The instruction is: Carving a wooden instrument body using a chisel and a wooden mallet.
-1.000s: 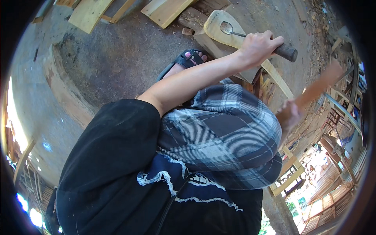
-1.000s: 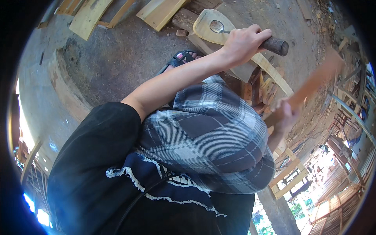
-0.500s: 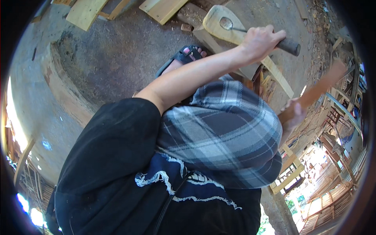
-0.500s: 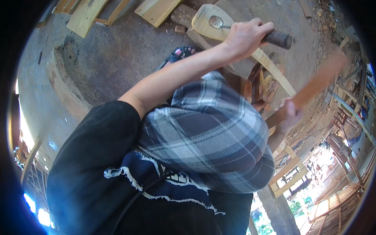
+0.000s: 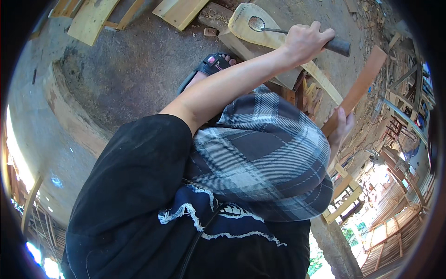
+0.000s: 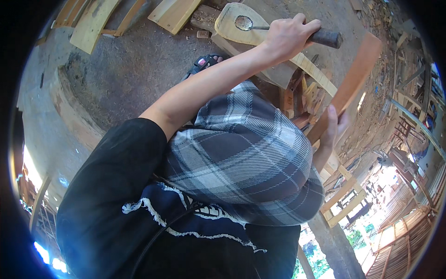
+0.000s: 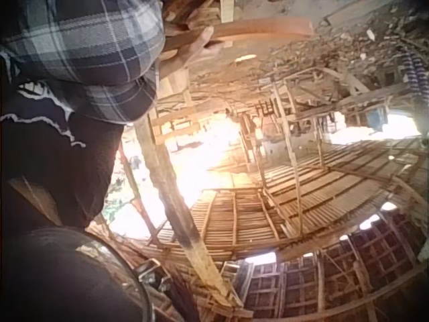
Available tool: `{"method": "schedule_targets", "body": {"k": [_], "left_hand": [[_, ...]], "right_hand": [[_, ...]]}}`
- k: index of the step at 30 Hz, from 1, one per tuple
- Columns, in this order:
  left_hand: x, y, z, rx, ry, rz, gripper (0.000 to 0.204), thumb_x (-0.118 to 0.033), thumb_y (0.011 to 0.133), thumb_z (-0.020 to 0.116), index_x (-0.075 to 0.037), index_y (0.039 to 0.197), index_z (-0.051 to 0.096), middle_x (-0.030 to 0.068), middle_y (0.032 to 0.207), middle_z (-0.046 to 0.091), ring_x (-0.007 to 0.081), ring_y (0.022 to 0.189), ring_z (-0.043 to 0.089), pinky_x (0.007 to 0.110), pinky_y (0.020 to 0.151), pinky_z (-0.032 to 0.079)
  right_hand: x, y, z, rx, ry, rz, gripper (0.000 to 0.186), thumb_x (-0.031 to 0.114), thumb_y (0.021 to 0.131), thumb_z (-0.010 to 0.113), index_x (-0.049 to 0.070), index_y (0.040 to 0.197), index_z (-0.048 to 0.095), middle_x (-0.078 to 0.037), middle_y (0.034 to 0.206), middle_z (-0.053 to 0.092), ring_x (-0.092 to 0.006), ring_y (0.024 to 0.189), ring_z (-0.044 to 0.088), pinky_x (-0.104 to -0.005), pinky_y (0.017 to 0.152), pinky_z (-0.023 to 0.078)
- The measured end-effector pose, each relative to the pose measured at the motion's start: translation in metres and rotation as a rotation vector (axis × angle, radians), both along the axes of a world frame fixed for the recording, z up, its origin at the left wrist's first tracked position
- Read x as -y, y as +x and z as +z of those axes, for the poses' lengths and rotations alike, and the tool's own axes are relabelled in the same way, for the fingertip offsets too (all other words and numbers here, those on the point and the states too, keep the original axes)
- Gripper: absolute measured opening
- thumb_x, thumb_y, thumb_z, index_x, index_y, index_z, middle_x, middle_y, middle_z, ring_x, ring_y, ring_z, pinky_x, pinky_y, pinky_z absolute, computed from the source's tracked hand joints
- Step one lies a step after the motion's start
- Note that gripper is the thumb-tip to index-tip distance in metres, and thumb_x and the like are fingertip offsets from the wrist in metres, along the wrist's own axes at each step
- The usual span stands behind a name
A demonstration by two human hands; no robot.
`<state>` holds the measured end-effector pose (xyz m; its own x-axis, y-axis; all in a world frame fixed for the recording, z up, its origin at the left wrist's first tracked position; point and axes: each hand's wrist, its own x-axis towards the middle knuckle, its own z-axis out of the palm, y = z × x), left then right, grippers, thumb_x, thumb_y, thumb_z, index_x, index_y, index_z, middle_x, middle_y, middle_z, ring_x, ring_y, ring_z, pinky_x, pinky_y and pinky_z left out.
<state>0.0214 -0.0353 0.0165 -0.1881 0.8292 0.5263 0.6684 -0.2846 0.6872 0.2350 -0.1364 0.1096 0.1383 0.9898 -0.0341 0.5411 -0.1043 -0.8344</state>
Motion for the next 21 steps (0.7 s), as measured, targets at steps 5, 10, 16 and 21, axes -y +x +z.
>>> {"method": "schedule_targets", "body": {"k": [5,10,16,21], "left_hand": [[0.000,0.000,-0.004,0.044,0.058,-0.016,0.035,-0.027,0.075,0.073,-0.015,0.102,0.054,0.0073,0.083,0.057,0.0254,0.072,0.065,0.036,0.056,0.051],[-0.022,-0.005,-0.010,0.166,0.172,0.018,0.037,-0.025,0.071,0.075,-0.013,0.099,0.053,0.0105,0.079,0.055,0.0288,0.068,0.063,0.038,0.056,0.049],[-0.025,-0.016,0.004,0.355,-0.036,0.031,0.034,-0.010,0.079,0.064,-0.006,0.110,0.049,0.0197,0.094,0.059,0.0400,0.083,0.061,0.047,0.068,0.049],[-0.018,-0.030,0.012,0.457,0.134,0.010,0.033,-0.007,0.079,0.062,-0.007,0.109,0.047,0.0197,0.096,0.055,0.0403,0.087,0.057,0.047,0.070,0.047]], "right_hand": [[-0.001,0.004,0.010,-0.171,0.004,0.023,0.036,0.030,0.085,0.062,-0.003,0.095,0.052,-0.009,0.074,0.050,-0.0154,0.059,0.051,-0.0289,0.047,0.046],[-0.002,0.004,0.014,-0.241,0.102,0.013,0.030,0.026,0.085,0.064,0.000,0.095,0.054,-0.007,0.074,0.054,-0.0128,0.057,0.052,-0.0254,0.048,0.046],[0.002,0.007,0.012,-0.150,0.102,0.001,0.030,0.027,0.085,0.064,0.000,0.095,0.054,-0.007,0.073,0.055,-0.0117,0.057,0.053,-0.0243,0.048,0.045],[0.002,0.003,0.018,-0.123,0.092,0.025,0.034,0.029,0.085,0.064,-0.002,0.096,0.054,-0.008,0.075,0.054,-0.0134,0.059,0.053,-0.0261,0.048,0.045]]}}
